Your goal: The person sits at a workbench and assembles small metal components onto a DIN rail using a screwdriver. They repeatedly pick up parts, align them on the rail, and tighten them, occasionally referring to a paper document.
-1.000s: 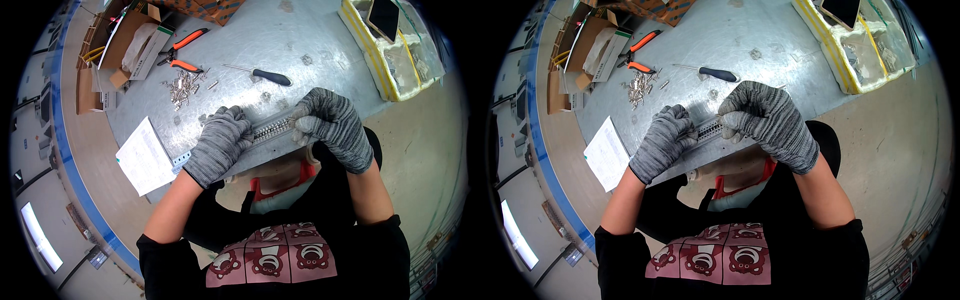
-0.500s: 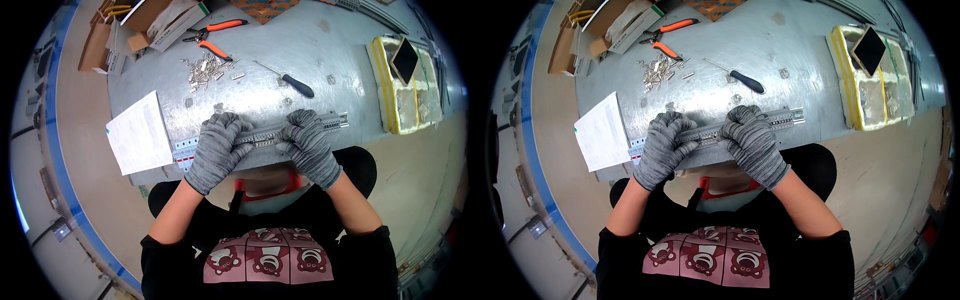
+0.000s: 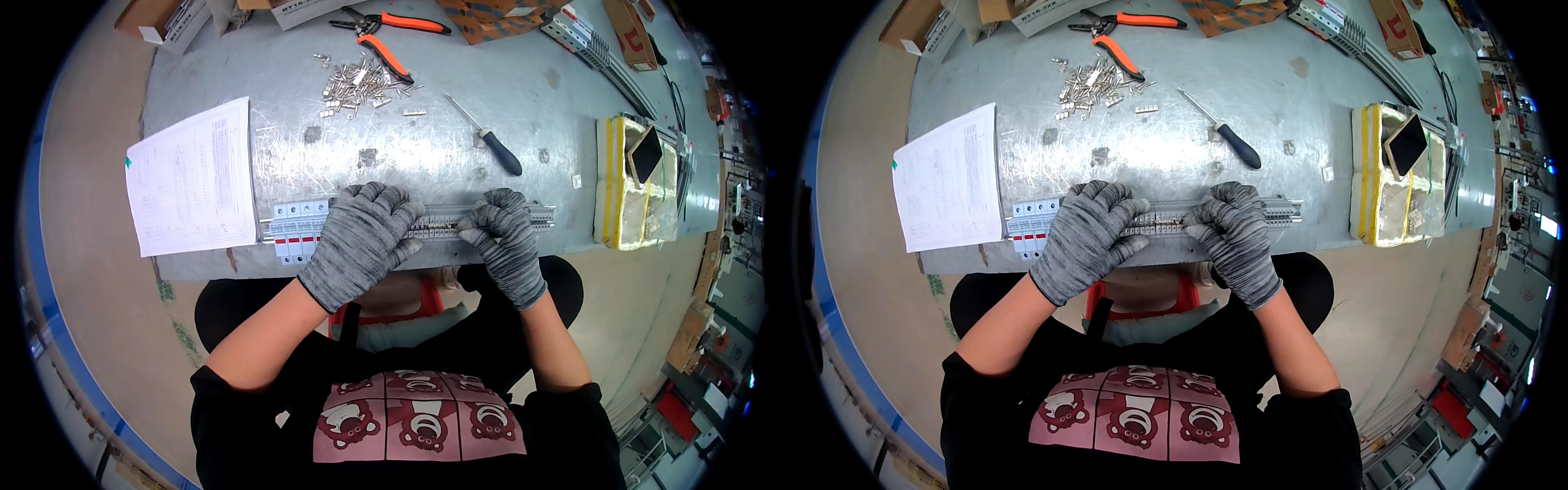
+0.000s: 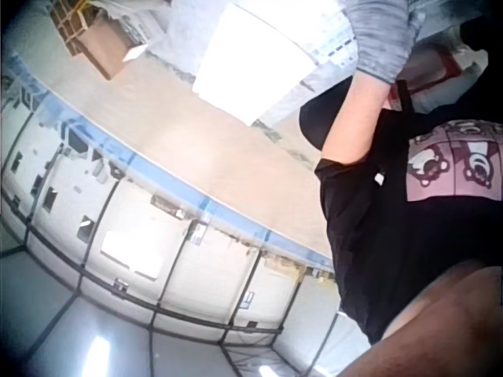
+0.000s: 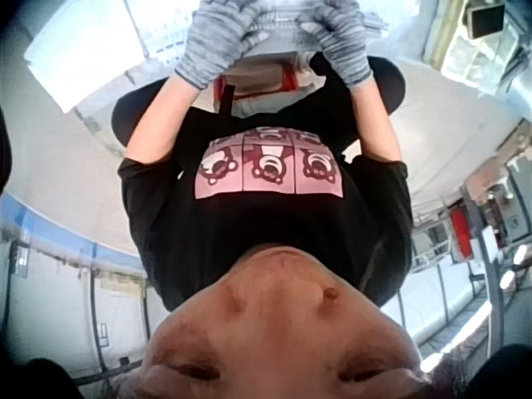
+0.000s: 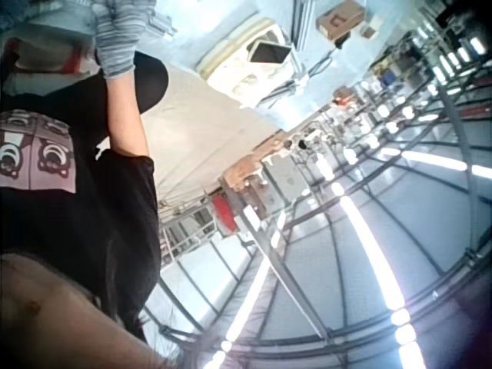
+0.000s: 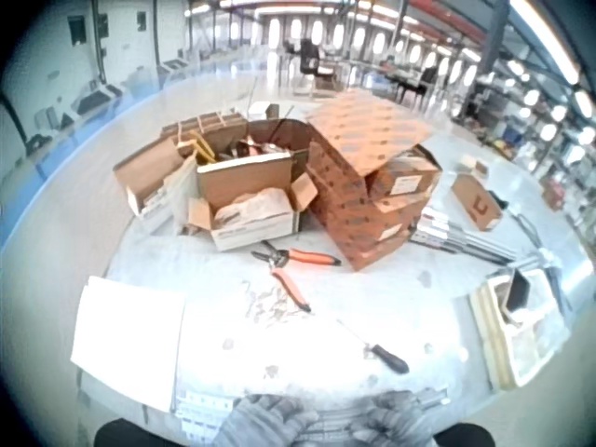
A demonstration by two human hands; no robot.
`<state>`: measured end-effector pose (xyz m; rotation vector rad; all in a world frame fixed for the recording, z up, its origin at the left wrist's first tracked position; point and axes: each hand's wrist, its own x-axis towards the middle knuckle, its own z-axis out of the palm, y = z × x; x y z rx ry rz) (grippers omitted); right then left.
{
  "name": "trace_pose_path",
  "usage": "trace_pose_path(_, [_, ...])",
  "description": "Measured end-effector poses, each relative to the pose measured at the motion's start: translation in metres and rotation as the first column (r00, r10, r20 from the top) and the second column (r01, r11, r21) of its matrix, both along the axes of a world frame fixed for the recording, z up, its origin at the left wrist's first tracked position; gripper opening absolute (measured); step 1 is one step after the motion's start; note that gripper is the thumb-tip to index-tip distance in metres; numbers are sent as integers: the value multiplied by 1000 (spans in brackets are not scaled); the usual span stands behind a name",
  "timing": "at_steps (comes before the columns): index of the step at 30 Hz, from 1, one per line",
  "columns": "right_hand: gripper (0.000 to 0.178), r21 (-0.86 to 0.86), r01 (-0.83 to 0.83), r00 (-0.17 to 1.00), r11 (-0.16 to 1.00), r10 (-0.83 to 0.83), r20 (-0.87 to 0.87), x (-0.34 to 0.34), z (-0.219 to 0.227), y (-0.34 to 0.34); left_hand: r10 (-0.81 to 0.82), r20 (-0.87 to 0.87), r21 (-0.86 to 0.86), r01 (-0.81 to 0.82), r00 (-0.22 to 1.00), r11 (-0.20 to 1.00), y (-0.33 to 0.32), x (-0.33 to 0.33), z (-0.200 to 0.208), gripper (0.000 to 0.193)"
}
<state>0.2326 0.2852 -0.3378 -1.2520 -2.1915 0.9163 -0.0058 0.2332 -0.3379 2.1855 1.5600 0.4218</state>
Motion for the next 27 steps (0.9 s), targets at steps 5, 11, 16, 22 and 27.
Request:
trace_pose_path(5, [19, 23, -14, 1000, 1000, 14, 23, -6, 0, 0, -3, -33, -11, 3, 999, 1000, -1, -1, -1, 48])
trace_pose_path(11, [16, 36, 0, 995, 999, -4, 95, -10, 5, -1, -6, -31, -34, 4, 999, 999, -1, -2, 0, 48])
trace_pose_path(16, [16, -26, -15, 993, 1000, 18, 121, -10, 8, 3, -3, -51, -24, 2, 999, 1000, -2, -1, -3, 48])
trace_pose_path(22, [29, -240, 65, 992, 969, -36, 123, -9, 4, 17, -25, -56, -12, 25, 998, 1000, -2, -2, -1, 49])
trace_pose_path(27, [35, -509, 89, 991, 856, -25, 131, -11, 16, 42, -18, -73, -1, 18, 997, 1000, -2, -1, -4, 47])
